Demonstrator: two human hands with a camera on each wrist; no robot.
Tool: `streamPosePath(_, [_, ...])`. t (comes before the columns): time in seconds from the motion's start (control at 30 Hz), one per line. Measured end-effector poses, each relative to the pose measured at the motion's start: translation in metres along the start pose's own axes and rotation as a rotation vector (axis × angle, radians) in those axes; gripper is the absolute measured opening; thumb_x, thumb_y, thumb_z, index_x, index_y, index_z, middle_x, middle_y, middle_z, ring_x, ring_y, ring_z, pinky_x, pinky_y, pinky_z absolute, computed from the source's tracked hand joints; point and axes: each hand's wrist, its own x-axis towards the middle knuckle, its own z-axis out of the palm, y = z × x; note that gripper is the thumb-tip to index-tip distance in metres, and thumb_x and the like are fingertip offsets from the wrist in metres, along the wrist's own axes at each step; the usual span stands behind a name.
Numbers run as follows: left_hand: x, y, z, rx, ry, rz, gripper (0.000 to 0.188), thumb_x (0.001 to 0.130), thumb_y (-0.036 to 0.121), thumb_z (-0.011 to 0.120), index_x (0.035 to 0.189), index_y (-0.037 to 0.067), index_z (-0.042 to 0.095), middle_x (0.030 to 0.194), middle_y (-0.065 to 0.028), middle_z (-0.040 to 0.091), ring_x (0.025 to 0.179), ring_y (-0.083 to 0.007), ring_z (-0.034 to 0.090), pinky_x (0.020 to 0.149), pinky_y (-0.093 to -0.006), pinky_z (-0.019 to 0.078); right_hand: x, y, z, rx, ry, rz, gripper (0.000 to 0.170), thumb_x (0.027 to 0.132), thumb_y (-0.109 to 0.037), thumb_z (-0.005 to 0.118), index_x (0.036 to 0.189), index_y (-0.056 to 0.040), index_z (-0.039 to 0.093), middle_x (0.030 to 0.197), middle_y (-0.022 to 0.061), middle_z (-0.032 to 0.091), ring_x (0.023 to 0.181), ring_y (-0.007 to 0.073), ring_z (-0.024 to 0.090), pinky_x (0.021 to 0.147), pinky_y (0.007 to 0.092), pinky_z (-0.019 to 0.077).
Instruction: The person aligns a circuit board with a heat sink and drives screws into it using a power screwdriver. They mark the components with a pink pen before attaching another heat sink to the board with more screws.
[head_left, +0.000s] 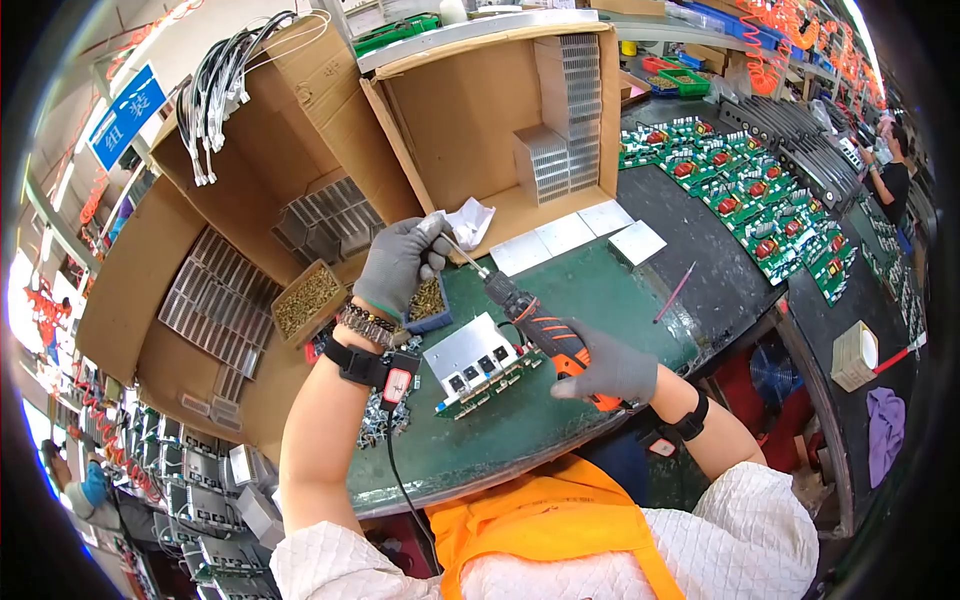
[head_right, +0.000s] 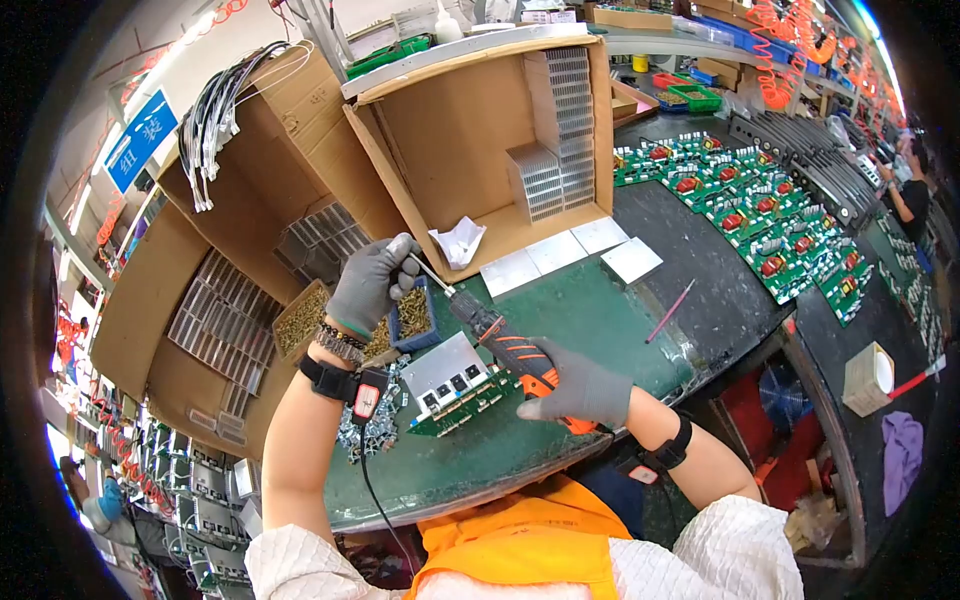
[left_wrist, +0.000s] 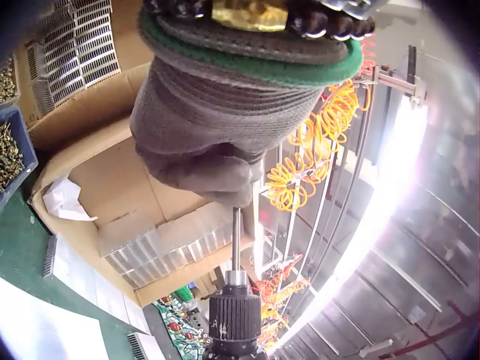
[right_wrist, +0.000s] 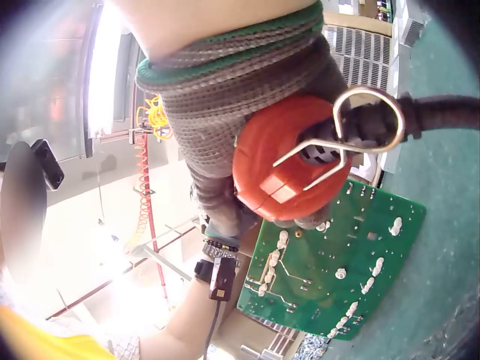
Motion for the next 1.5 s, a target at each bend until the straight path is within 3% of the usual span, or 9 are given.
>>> streamPosePath(0.27, [-0.003,0.008,-0.005,0.144,-0.075,-0.001,0.025,0.099,0.025,0.059,0.101,0.000,0.064,0.074,-0.0007,0.061,0.056,-0.0065,0.053,0.048,-0.0185,0.0392,0.000,0.008,-0.001,-0.111,0.049,-0.081,0.087,0.068,-0.025,0.086,0.139,-0.0005,0.043,0.100,0.0086,0.063,0.085,0.0148,0.062,0.074,0.0296,0.0533])
streamPosePath(0.6, [-0.013,0.010,0.010,0.364,0.028,0.020,0.028,0.099,0.027,0.058,0.102,0.001,0.066,0.076,-0.0014,0.065,0.060,-0.0070,0.057,0.052,-0.0196,0.0430,-0.007,0.002,0.000,-0.007,-0.014,0.000,0.086,0.070,-0.021,0.085,0.141,-0.0012,0.041,0.101,0.0084,0.062,0.081,0.0138,0.061,0.070,0.0283,0.0527])
streamPosePath(0.8, [-0.009,0.007,0.000,0.028,-0.216,-0.100,0.031,0.101,0.026,0.055,0.115,0.000,0.062,0.079,-0.0023,0.066,0.066,-0.0083,0.060,0.056,-0.0193,0.0465,-0.007,0.002,0.002,-0.011,0.027,-0.055,0.084,0.070,-0.019,0.085,0.140,-0.0028,0.041,0.097,0.0068,0.062,0.077,0.0127,0.060,0.067,0.0284,0.0526])
streamPosePath(0.93, [-0.021,-0.009,0.017,0.222,-0.414,-0.297,0.050,0.096,0.030,0.061,0.134,-0.002,0.050,0.094,-0.0059,0.063,0.083,-0.0106,0.061,0.070,-0.0235,0.0509,-0.009,0.000,0.005,0.014,0.044,-0.030,0.085,0.070,-0.016,0.084,0.142,-0.0041,0.040,0.092,0.0061,0.062,0.071,0.0125,0.060,0.062,0.0287,0.0514])
streamPosePath(1.07, [-0.042,-0.039,-0.002,1.142,-0.463,0.003,0.110,0.072,0.050,0.081,0.150,-0.004,0.024,0.119,-0.0171,0.056,0.109,-0.0223,0.057,0.096,-0.0316,0.0467,-0.014,-0.006,0.004,0.017,0.023,0.006,0.082,0.072,-0.018,0.084,0.140,-0.0026,0.042,0.102,0.0086,0.063,0.078,0.0124,0.061,0.066,0.0280,0.0524])
streamPosePath(1.17, [-0.070,-0.048,0.011,1.251,-0.513,-0.029,0.120,0.069,0.042,0.086,0.152,-0.004,0.013,0.112,-0.0176,0.060,0.101,-0.0218,0.062,0.086,-0.0328,0.0525,-0.005,0.011,0.009,0.074,0.042,-0.145,0.085,0.072,-0.017,0.084,0.142,0.0002,0.038,0.110,0.0090,0.061,0.085,0.0120,0.060,0.071,0.0284,0.0524])
streamPosePath(1.3, [-0.072,-0.034,0.021,0.771,-0.488,-0.309,0.108,0.066,0.022,0.090,0.148,-0.003,0.024,0.100,-0.0126,0.062,0.071,-0.0170,0.064,0.056,-0.0294,0.0540,-0.015,0.029,0.032,0.205,0.190,-0.043,0.089,0.072,-0.015,0.084,0.143,0.0021,0.034,0.116,0.0086,0.059,0.095,0.0130,0.059,0.081,0.0296,0.0512])
streamPosePath(1.4, [-0.052,-0.050,-0.001,0.662,-0.601,-0.253,0.073,0.074,0.030,0.082,0.129,0.001,0.044,0.100,-0.0073,0.060,0.085,-0.0137,0.060,0.070,-0.0295,0.0530,-0.041,0.058,0.043,0.272,0.180,-0.012,0.097,0.069,-0.017,0.087,0.145,0.0019,0.031,0.125,0.0094,0.055,0.109,0.0163,0.054,0.093,0.0308,0.0469])
streamPosePath(1.5, [-0.031,-0.070,-0.021,0.732,-0.667,-0.142,0.075,0.075,0.046,0.078,0.128,0.002,0.049,0.108,-0.0093,0.060,0.101,-0.0175,0.057,0.086,-0.0315,0.0482,-0.086,0.089,0.050,0.193,0.127,-0.069,0.097,0.068,-0.020,0.088,0.145,0.0013,0.032,0.127,0.0105,0.054,0.110,0.0157,0.054,0.095,0.0314,0.0465])
